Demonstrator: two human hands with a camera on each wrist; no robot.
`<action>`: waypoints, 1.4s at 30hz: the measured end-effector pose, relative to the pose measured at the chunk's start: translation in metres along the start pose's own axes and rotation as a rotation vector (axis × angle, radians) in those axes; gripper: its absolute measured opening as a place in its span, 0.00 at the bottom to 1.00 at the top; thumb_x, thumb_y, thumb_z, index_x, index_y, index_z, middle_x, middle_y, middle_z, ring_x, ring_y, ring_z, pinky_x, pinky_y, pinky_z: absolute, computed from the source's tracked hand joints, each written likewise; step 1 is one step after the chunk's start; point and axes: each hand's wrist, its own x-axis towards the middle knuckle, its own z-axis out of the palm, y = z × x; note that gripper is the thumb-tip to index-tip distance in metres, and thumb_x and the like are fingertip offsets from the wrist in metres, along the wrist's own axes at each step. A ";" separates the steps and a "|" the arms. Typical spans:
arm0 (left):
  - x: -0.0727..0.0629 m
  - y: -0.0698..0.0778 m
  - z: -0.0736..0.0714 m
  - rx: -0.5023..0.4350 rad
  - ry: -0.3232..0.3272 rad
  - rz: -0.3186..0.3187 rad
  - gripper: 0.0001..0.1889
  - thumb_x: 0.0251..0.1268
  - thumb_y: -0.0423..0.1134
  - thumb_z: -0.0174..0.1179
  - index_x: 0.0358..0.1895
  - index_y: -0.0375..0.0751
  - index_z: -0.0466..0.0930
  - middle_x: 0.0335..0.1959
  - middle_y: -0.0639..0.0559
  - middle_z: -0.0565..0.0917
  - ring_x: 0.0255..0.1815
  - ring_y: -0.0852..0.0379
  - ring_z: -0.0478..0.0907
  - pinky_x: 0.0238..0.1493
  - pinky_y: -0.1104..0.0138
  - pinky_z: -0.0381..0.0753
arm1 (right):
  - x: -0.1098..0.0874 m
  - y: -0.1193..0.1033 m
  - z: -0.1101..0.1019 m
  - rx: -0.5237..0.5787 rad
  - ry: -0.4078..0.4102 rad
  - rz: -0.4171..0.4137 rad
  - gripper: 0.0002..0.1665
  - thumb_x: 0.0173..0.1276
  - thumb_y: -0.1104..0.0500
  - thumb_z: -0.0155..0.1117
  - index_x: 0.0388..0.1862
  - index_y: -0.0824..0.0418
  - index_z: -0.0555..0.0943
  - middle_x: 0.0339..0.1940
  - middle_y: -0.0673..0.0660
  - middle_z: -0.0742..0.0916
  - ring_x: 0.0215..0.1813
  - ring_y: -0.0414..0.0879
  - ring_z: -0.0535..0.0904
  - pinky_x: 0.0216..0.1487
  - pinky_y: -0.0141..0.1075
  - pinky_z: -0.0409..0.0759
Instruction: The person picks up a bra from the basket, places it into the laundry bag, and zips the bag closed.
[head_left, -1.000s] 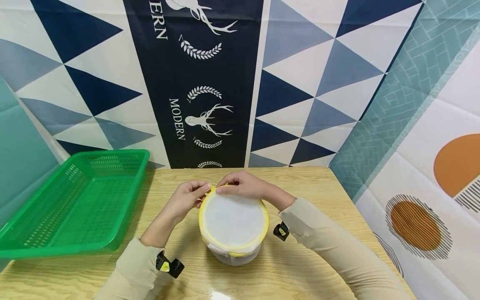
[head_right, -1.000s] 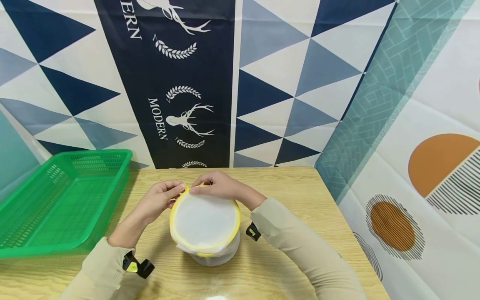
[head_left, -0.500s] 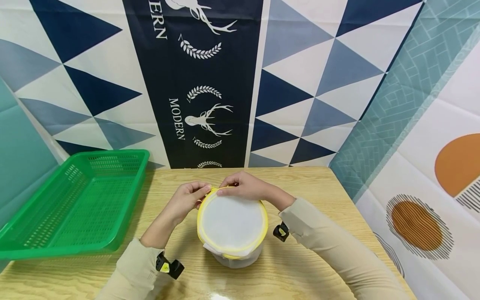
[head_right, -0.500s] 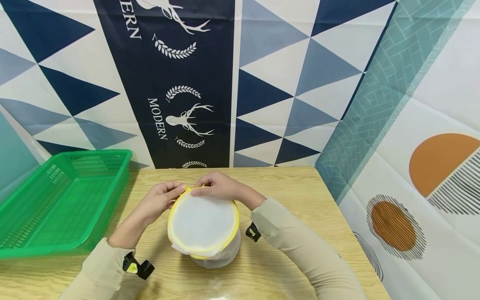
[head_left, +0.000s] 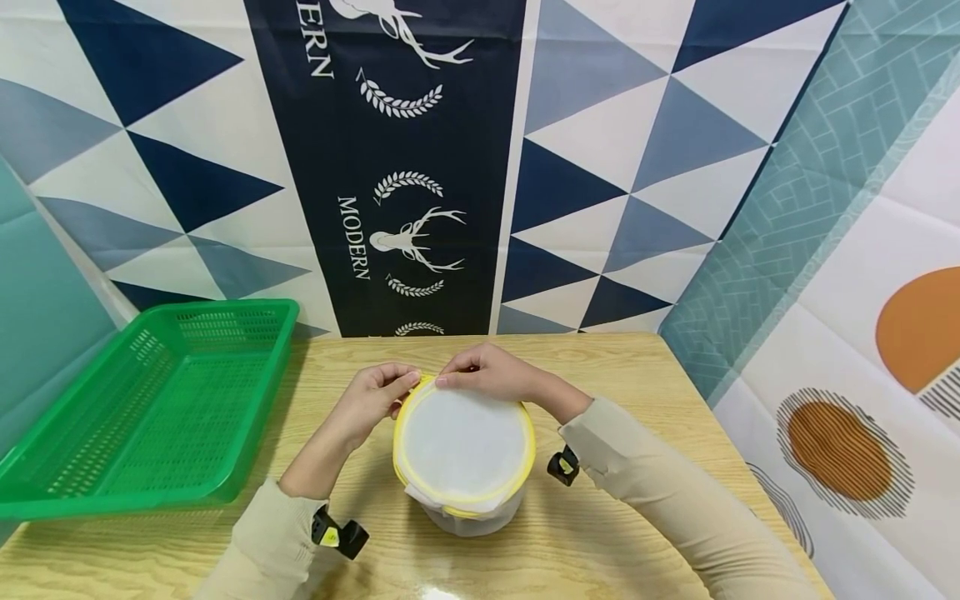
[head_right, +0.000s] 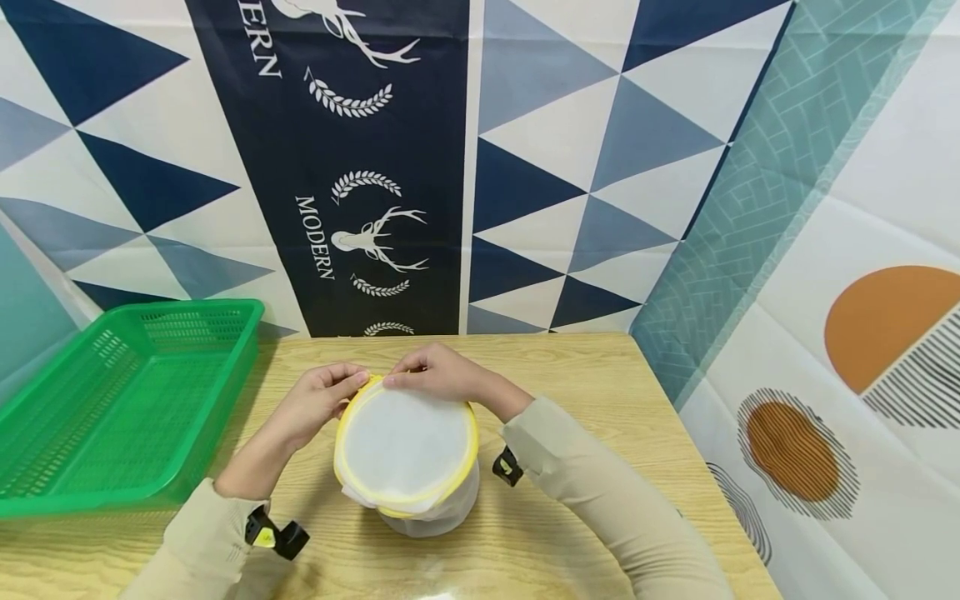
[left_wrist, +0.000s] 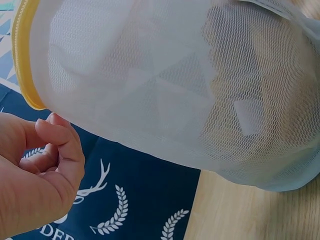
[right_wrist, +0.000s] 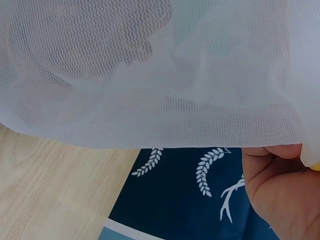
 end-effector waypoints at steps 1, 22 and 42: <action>0.000 0.000 0.000 0.000 -0.002 0.001 0.17 0.72 0.38 0.48 0.51 0.25 0.74 0.28 0.57 0.78 0.21 0.65 0.68 0.24 0.74 0.70 | -0.001 0.000 0.000 -0.002 0.002 -0.001 0.11 0.67 0.53 0.61 0.42 0.56 0.86 0.36 0.52 0.87 0.30 0.36 0.78 0.32 0.31 0.80; -0.005 -0.002 -0.001 -0.046 -0.014 0.003 0.16 0.72 0.36 0.48 0.51 0.24 0.72 0.31 0.55 0.75 0.23 0.65 0.68 0.23 0.76 0.68 | -0.003 0.004 -0.002 0.045 0.002 0.030 0.12 0.67 0.54 0.60 0.41 0.57 0.86 0.37 0.53 0.87 0.28 0.37 0.79 0.31 0.33 0.81; -0.004 -0.005 0.004 -0.085 0.006 -0.032 0.17 0.72 0.38 0.48 0.52 0.25 0.73 0.29 0.57 0.78 0.24 0.65 0.69 0.23 0.77 0.69 | -0.007 0.002 -0.002 0.079 0.046 0.046 0.14 0.71 0.54 0.55 0.39 0.61 0.85 0.35 0.54 0.85 0.26 0.37 0.77 0.28 0.32 0.80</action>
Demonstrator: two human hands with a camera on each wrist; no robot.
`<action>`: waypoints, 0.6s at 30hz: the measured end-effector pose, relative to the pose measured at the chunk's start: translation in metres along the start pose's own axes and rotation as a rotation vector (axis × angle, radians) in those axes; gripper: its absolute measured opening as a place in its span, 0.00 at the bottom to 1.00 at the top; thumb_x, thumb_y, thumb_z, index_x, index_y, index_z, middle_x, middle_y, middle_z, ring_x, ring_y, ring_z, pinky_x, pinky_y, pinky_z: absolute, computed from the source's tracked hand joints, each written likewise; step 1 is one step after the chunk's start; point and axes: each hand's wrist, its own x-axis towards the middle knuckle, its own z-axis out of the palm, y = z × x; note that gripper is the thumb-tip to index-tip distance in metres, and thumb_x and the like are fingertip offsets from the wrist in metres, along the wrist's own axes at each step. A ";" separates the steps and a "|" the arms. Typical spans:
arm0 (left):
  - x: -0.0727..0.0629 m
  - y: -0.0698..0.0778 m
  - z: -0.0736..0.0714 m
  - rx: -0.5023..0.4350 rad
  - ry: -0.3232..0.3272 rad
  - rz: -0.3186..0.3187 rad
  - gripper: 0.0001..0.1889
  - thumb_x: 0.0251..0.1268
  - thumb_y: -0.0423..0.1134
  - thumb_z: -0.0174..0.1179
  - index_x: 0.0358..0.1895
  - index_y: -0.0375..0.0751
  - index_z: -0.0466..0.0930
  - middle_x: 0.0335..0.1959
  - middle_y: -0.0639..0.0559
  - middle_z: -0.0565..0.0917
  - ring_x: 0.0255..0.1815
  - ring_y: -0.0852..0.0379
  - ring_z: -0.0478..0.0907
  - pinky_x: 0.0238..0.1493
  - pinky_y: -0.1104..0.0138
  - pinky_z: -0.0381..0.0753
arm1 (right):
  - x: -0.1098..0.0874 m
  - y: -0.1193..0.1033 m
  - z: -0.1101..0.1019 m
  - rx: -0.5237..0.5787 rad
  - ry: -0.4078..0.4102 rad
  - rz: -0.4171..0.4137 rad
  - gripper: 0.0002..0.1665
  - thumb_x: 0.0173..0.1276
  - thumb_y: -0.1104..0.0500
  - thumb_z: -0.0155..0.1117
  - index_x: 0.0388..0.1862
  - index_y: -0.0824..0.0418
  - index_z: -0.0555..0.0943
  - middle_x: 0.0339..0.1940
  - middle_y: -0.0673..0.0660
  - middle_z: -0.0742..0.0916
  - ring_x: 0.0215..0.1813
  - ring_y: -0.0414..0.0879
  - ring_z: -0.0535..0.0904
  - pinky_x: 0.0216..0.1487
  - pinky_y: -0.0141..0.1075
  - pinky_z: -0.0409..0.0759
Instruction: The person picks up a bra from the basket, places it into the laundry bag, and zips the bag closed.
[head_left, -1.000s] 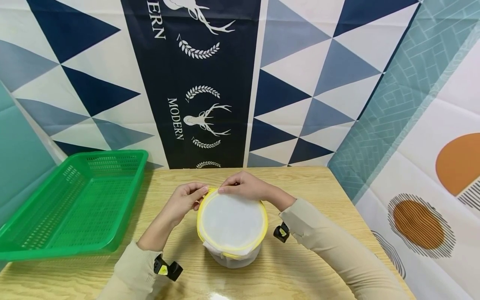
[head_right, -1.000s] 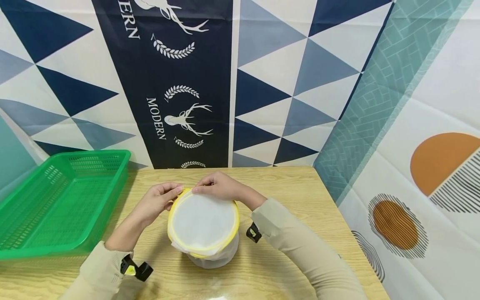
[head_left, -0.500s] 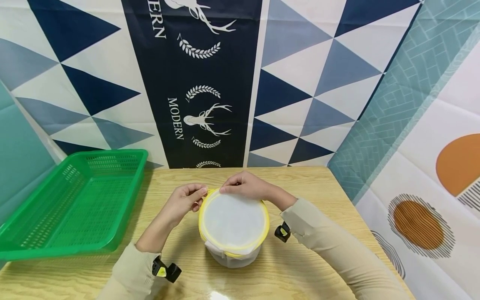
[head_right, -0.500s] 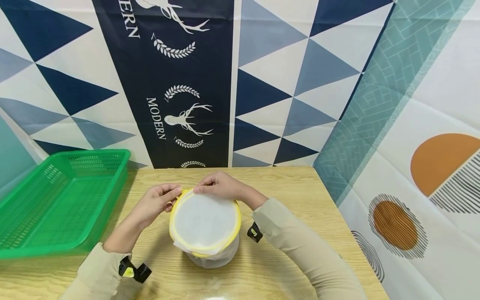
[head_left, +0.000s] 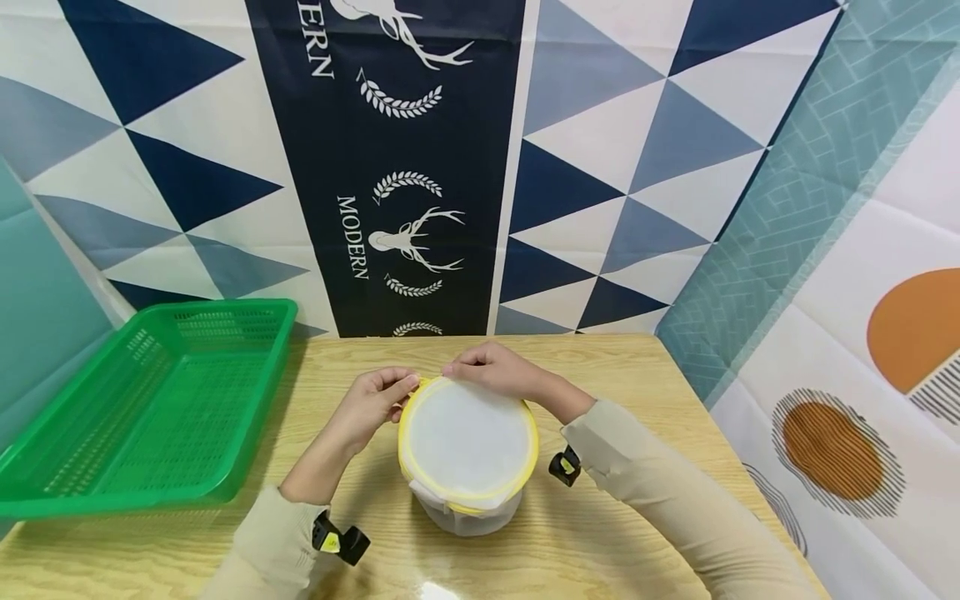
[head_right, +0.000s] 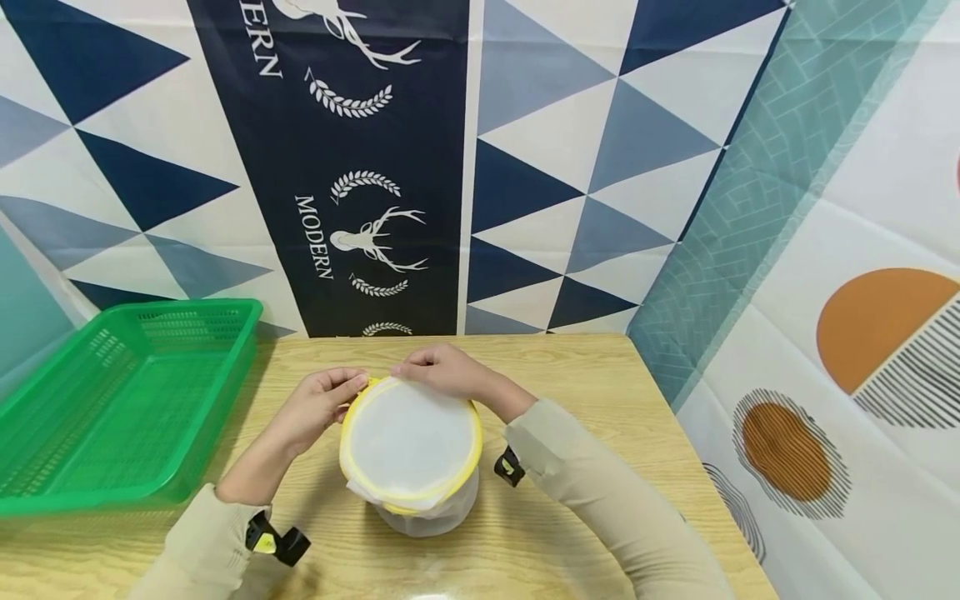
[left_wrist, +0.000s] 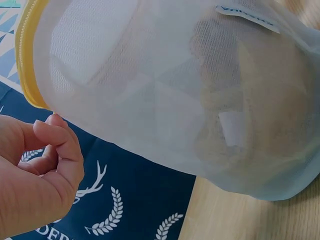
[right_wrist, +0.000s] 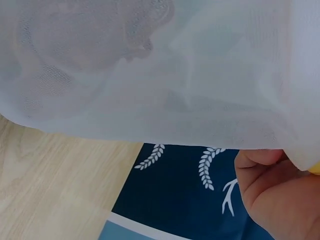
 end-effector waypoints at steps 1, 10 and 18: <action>0.000 0.000 0.000 0.001 0.001 0.001 0.17 0.72 0.38 0.49 0.52 0.25 0.73 0.29 0.57 0.78 0.24 0.65 0.70 0.23 0.77 0.69 | 0.000 -0.002 0.000 -0.004 0.006 0.000 0.15 0.70 0.54 0.55 0.41 0.61 0.85 0.37 0.55 0.86 0.28 0.37 0.78 0.29 0.32 0.80; 0.001 0.004 0.001 0.007 0.001 0.015 0.17 0.72 0.39 0.49 0.51 0.25 0.74 0.30 0.57 0.79 0.26 0.65 0.73 0.24 0.77 0.71 | 0.001 -0.010 0.001 -0.072 0.024 -0.009 0.14 0.68 0.52 0.58 0.46 0.58 0.84 0.46 0.55 0.84 0.44 0.41 0.77 0.41 0.29 0.79; 0.001 0.008 0.003 0.014 -0.014 0.018 0.17 0.72 0.39 0.48 0.52 0.25 0.74 0.30 0.57 0.80 0.27 0.65 0.74 0.27 0.76 0.74 | 0.003 -0.014 0.001 -0.134 -0.045 -0.038 0.12 0.65 0.50 0.62 0.44 0.53 0.85 0.41 0.48 0.85 0.38 0.39 0.76 0.40 0.29 0.76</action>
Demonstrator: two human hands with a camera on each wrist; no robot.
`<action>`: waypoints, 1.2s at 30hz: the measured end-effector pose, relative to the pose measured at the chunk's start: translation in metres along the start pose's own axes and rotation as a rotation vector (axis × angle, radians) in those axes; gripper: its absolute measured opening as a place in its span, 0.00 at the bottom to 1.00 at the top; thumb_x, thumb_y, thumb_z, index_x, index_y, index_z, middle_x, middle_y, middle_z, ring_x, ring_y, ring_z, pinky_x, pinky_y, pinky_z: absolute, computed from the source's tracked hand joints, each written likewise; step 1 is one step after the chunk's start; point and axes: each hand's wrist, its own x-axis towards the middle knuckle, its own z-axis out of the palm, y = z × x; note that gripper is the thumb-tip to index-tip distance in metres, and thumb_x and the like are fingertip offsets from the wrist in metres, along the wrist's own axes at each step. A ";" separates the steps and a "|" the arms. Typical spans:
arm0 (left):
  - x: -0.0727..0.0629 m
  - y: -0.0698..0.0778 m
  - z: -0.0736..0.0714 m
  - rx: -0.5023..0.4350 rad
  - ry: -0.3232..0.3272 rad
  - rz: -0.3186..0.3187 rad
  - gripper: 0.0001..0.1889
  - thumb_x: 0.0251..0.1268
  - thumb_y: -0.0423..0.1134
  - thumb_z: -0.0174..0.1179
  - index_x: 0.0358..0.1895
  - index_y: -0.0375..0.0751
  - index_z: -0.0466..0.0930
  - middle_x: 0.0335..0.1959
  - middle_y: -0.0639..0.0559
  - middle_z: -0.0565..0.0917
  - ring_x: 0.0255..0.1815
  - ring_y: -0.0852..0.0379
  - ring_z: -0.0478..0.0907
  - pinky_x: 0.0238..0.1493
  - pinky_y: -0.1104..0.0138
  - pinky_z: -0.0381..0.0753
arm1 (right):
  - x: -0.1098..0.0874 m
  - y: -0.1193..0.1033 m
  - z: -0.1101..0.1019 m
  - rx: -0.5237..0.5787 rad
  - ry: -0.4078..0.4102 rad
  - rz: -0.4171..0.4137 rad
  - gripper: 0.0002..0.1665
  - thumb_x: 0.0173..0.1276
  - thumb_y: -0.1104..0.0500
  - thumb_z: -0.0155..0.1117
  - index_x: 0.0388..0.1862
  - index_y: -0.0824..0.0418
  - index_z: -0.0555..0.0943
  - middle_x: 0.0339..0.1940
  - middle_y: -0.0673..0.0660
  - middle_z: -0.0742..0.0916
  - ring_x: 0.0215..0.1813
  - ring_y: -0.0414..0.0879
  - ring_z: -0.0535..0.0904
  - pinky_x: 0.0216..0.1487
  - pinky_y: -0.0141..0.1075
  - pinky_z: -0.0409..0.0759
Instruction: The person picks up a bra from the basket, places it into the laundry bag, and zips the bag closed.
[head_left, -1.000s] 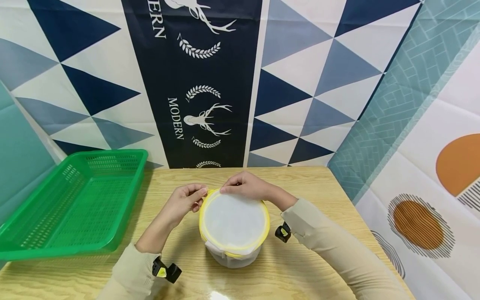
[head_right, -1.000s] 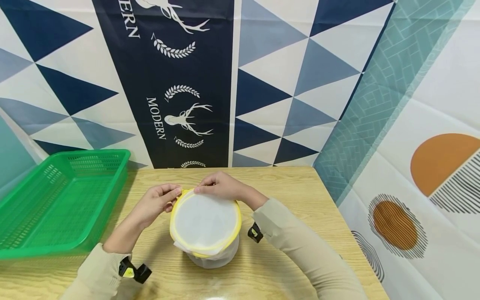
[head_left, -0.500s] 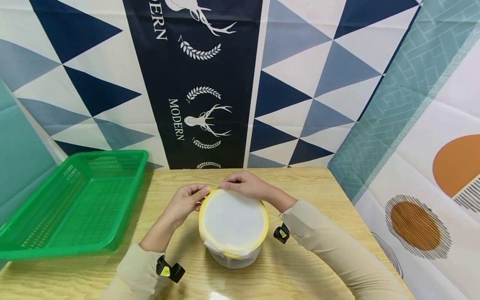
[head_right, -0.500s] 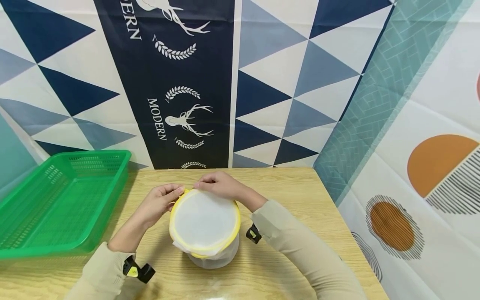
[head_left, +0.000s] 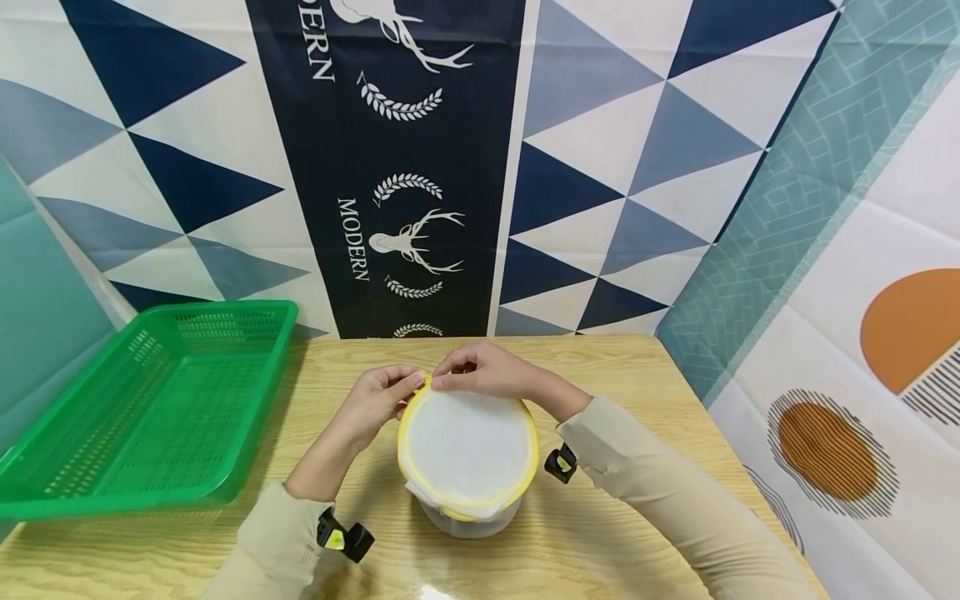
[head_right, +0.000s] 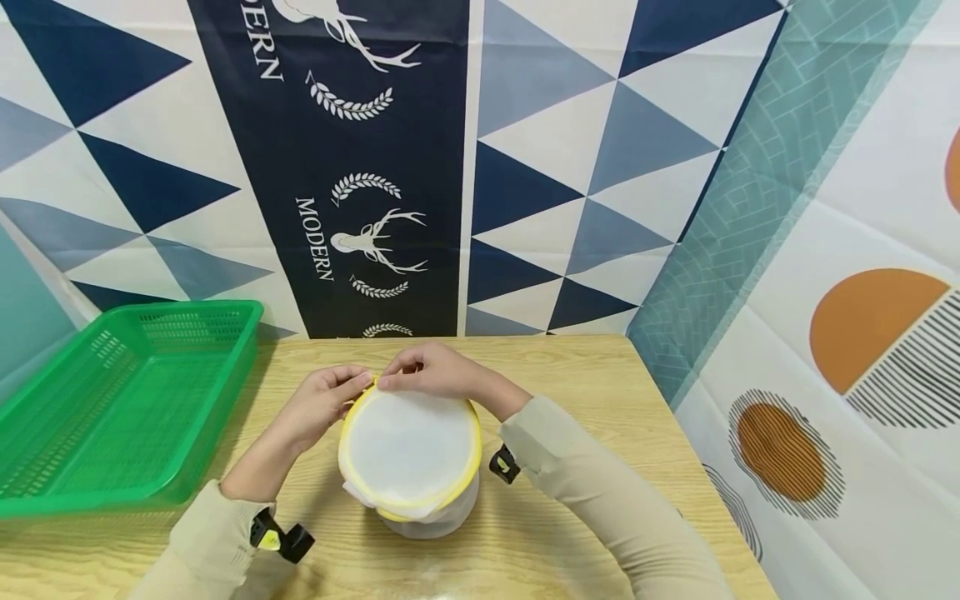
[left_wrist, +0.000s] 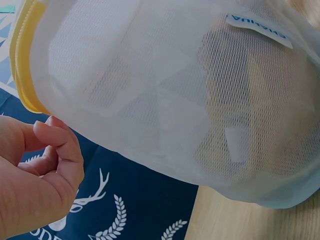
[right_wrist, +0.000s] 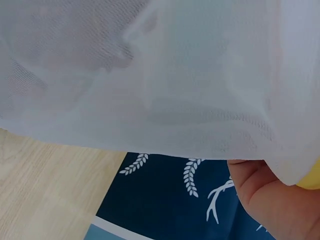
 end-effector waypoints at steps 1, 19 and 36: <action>0.000 0.001 0.000 0.000 -0.003 0.003 0.17 0.72 0.38 0.48 0.52 0.25 0.74 0.30 0.57 0.80 0.27 0.65 0.74 0.27 0.76 0.74 | 0.000 0.000 0.000 -0.001 -0.008 -0.008 0.12 0.65 0.50 0.63 0.44 0.53 0.85 0.40 0.48 0.85 0.37 0.39 0.75 0.39 0.29 0.76; 0.002 -0.002 0.002 0.073 0.017 -0.008 0.16 0.71 0.39 0.50 0.50 0.28 0.76 0.34 0.50 0.82 0.29 0.63 0.78 0.31 0.73 0.78 | 0.000 0.006 0.005 0.059 -0.014 0.014 0.08 0.66 0.54 0.62 0.34 0.57 0.83 0.31 0.50 0.84 0.30 0.37 0.74 0.32 0.27 0.74; 0.002 -0.004 0.005 0.095 0.038 0.007 0.16 0.71 0.39 0.50 0.50 0.29 0.77 0.36 0.47 0.81 0.29 0.62 0.77 0.30 0.74 0.78 | -0.004 0.009 0.003 0.078 -0.016 0.018 0.09 0.67 0.54 0.60 0.33 0.59 0.81 0.28 0.50 0.82 0.27 0.38 0.74 0.29 0.29 0.76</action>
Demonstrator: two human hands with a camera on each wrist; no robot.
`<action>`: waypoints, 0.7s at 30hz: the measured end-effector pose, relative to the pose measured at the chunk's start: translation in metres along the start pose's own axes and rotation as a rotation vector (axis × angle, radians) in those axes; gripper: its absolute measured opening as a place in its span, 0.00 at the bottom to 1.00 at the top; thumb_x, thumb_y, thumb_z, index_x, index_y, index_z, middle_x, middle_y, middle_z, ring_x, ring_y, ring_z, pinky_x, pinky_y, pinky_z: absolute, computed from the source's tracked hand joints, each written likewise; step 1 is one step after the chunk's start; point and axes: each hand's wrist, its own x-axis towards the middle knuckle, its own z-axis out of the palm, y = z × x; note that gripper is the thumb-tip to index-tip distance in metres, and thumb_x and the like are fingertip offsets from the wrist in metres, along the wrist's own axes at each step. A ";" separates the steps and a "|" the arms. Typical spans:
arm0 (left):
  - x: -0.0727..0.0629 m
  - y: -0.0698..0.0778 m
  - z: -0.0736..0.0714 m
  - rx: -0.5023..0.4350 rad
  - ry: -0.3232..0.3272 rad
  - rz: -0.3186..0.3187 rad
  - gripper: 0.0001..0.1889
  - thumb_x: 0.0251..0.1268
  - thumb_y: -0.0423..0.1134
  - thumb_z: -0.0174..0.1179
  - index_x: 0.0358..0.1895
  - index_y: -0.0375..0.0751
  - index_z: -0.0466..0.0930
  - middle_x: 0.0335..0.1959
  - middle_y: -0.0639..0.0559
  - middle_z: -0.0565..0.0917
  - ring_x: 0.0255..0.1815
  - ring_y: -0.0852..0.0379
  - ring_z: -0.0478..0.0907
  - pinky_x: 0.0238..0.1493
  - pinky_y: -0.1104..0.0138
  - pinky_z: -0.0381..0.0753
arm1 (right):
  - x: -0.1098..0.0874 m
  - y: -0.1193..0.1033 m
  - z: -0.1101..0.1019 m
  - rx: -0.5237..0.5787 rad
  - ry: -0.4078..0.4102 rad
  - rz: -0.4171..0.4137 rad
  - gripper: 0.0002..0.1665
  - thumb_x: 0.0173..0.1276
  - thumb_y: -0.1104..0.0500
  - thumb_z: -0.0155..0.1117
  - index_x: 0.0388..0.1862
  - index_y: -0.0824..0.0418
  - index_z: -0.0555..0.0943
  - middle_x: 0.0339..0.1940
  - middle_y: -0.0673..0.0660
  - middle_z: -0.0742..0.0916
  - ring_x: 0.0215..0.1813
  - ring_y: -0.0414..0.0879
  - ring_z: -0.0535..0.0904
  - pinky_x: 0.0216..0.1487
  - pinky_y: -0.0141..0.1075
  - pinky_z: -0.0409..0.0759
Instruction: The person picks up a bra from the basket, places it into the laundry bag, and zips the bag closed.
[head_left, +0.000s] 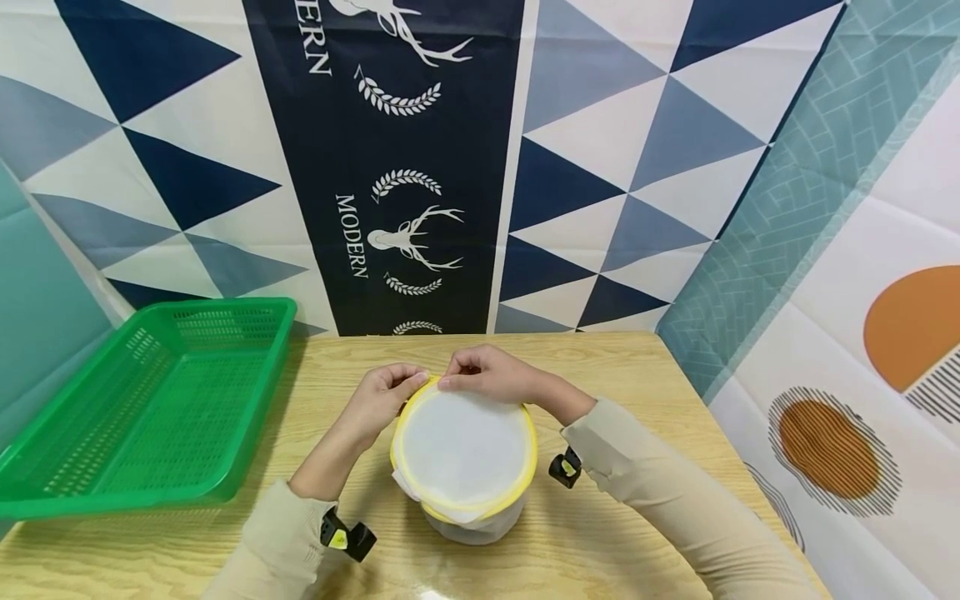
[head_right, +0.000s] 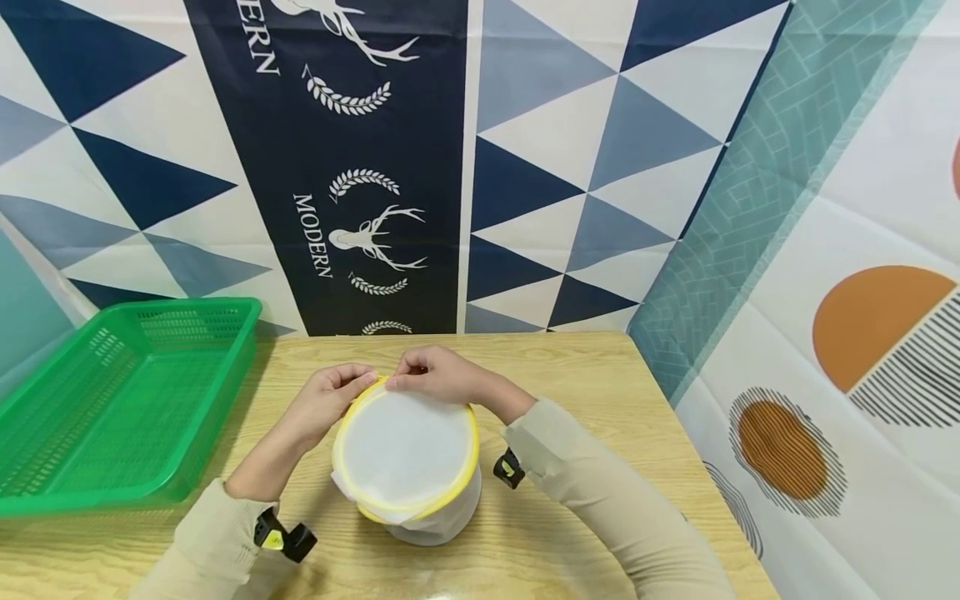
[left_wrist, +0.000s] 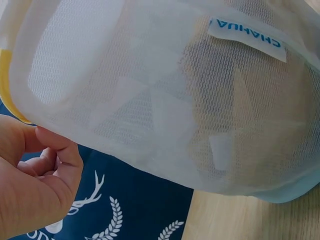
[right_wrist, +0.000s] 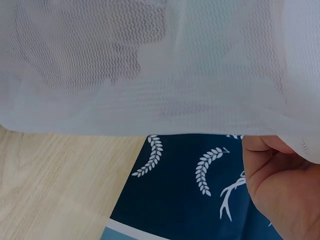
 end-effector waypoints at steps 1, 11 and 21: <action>0.000 -0.001 -0.001 -0.001 0.004 0.000 0.16 0.71 0.39 0.50 0.50 0.29 0.76 0.36 0.47 0.81 0.28 0.62 0.76 0.29 0.74 0.77 | -0.001 0.001 0.000 0.004 0.001 0.008 0.09 0.67 0.54 0.60 0.33 0.59 0.81 0.28 0.50 0.82 0.26 0.38 0.75 0.29 0.30 0.76; 0.000 -0.001 -0.001 -0.008 0.010 0.000 0.16 0.71 0.39 0.50 0.51 0.29 0.76 0.32 0.50 0.79 0.25 0.63 0.71 0.24 0.75 0.73 | -0.006 0.007 -0.004 0.052 0.022 0.015 0.10 0.68 0.55 0.58 0.31 0.61 0.80 0.27 0.50 0.82 0.24 0.38 0.74 0.25 0.29 0.76; 0.003 0.002 0.004 -0.006 0.007 0.002 0.16 0.71 0.39 0.50 0.50 0.29 0.76 0.35 0.48 0.81 0.27 0.62 0.74 0.26 0.73 0.75 | -0.006 0.006 -0.006 0.079 0.045 0.018 0.16 0.72 0.53 0.53 0.28 0.60 0.78 0.24 0.50 0.77 0.22 0.39 0.73 0.24 0.29 0.74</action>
